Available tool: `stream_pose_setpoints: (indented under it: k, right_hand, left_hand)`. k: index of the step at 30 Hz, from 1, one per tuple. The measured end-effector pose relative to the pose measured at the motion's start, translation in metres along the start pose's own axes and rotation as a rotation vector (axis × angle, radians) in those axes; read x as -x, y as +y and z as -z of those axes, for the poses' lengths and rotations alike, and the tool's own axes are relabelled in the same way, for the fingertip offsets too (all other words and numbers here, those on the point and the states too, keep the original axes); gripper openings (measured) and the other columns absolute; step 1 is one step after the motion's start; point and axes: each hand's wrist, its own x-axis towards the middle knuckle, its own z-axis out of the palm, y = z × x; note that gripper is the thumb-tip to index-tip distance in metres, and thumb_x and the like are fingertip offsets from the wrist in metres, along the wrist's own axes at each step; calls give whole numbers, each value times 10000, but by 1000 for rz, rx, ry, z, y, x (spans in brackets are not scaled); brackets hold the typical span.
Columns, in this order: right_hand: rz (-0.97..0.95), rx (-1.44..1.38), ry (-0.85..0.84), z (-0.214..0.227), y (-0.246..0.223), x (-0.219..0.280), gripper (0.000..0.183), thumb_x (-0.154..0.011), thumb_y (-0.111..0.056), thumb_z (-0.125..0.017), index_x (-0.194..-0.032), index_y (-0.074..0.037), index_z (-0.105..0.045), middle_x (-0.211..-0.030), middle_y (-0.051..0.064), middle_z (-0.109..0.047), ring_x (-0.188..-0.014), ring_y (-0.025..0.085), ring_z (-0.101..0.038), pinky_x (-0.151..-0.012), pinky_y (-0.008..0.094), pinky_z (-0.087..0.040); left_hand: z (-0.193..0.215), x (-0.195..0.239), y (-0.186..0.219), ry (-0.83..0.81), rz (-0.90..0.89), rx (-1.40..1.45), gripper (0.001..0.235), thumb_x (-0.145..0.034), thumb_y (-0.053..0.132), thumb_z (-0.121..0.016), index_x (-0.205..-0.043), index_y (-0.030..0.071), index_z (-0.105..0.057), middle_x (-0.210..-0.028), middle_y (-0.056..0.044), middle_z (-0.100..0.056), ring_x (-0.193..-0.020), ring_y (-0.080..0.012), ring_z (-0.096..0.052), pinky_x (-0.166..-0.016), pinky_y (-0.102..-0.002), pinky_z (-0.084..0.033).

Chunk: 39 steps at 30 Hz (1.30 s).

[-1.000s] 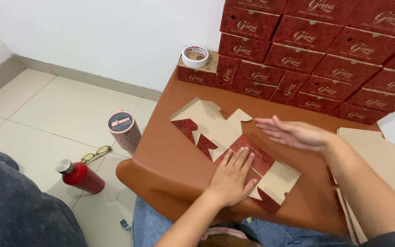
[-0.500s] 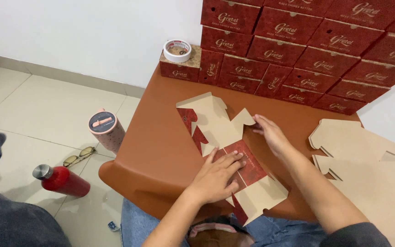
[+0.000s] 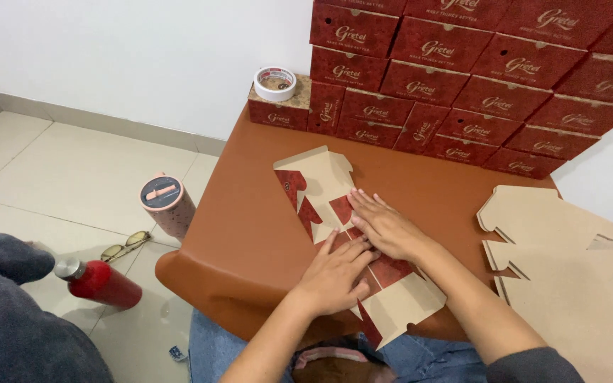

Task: Assembling a cardboard gift box from a flat template by folding and tucking flaps.

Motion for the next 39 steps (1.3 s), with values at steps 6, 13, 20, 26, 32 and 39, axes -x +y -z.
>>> stream_pose_setpoints:
  k: [6,13,20,26,32,39]
  right_hand:
    - [32,-354,-75,26,12,11,497,-1079,-269,-367,-1469,27,-458,-1520,324,-410,-1424,504,-333,-1176,651,-199]
    - [-329,-743,124,62,27,69,545,-1081,-338,-304,-1574,-108,-323,-1499,358,-407,-1269,575,-488,-1035,674,-394]
    - [-484,-333,434,65,-68,177,455,-997,-229,-476,-1443,-164,-542,-1206,106,-633,-897,217,-632,-781,362,-494]
    - [-562,-483,506,-47,-129,216,456,-785,-224,-717,-1231,-132,-722,-1198,52,-650,-832,134,-680,-732,285,-563]
    - [-386,-215,816,-69,-129,198,211,-759,-90,-785,-961,-36,-759,-1107,67,-685,-833,141,-705,-721,248,-613]
    - [-417,-131,893,-48,-111,189,125,-804,-25,-752,-926,3,-751,-996,46,-718,-770,125,-682,-693,236,-572]
  left_hand:
    - [18,-1,8,-74,43,93,618,-838,416,-558,-1390,141,-514,-1501,-139,-472,-1499,-300,-324,-1223,-597,-90]
    - [34,6,24,161,90,117,823,-865,483,-693,-1519,101,-373,-1519,-229,-392,-1472,-412,-308,-1202,-566,-226]
    - [40,21,13,272,206,162,606,-910,25,-444,-1504,0,-329,-1310,-220,-538,-1224,-372,-551,-1069,-459,-414]
    - [41,24,9,367,244,258,576,-907,25,-585,-1454,58,-407,-1240,-138,-587,-1098,-291,-647,-935,-397,-532]
    - [41,27,23,444,244,187,517,-907,52,-637,-1400,85,-484,-1165,-99,-619,-964,-260,-685,-805,-384,-573]
    - [42,34,57,403,46,-181,713,-802,-134,-485,-1500,-29,-385,-1600,-227,-332,-1465,-305,-408,-1131,-373,-446]
